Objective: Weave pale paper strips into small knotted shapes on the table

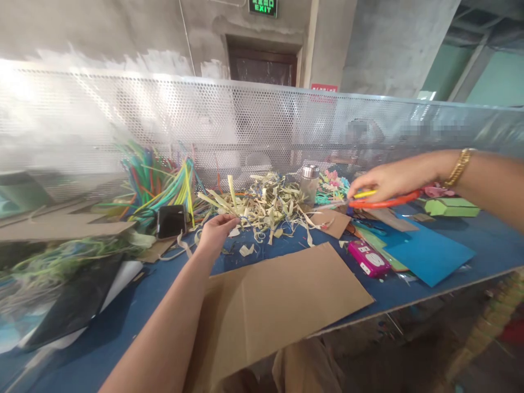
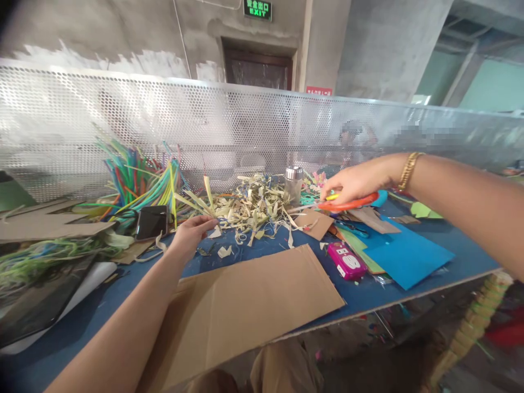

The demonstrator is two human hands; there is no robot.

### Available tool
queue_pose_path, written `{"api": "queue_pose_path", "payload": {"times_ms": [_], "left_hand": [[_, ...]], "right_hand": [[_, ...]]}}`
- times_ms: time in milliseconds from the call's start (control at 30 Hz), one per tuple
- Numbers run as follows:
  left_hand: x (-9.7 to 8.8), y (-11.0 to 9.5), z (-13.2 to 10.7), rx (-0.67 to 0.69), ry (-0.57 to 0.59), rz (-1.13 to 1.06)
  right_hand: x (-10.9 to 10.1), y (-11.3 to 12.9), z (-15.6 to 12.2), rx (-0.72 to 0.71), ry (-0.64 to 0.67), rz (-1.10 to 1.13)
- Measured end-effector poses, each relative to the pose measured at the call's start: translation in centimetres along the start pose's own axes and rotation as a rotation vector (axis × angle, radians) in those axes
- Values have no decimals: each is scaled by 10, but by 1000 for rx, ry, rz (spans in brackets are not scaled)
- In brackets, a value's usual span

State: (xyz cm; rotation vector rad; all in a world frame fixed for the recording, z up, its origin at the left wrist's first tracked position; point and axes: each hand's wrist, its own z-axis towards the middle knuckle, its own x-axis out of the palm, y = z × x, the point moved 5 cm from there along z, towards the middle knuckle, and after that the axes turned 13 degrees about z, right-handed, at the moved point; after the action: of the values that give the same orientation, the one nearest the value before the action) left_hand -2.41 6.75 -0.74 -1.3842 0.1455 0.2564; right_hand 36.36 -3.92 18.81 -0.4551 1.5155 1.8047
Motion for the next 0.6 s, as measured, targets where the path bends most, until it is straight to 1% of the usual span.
{"api": "queue_pose_path", "payload": {"times_ms": [33,67,100,133,167,233,267,333,367,433,600], "left_hand": [[1,0,0,-2,5,-27],[2,-1,-1,-1,14,-59],[3,-1,-1,2,27,-90],[4,-2,-2,9,38,-115],[5,-3,-3,17,50,-130],[6,-5,-4,27,60,-134],[6,-6,-5,28,59,-124],[6,-8,-6,38,52,-93],[7,-9,-6,47,50,-78],[7,-11,-5,73,48,-57],[8,-12,-3,112,34,-59]], "right_hand": [[19,0,-13,133,225,133],[40,3,-29,213,380,298],[64,7,-45,256,527,491],[90,10,-60,287,654,671],[115,10,-73,319,733,800],[159,5,-88,368,796,999],[179,1,-93,416,844,1052],[207,-5,-96,477,863,1128],[215,-6,-94,488,858,1143],[225,-4,-91,501,861,1150],[236,6,-86,551,873,1149]]}}
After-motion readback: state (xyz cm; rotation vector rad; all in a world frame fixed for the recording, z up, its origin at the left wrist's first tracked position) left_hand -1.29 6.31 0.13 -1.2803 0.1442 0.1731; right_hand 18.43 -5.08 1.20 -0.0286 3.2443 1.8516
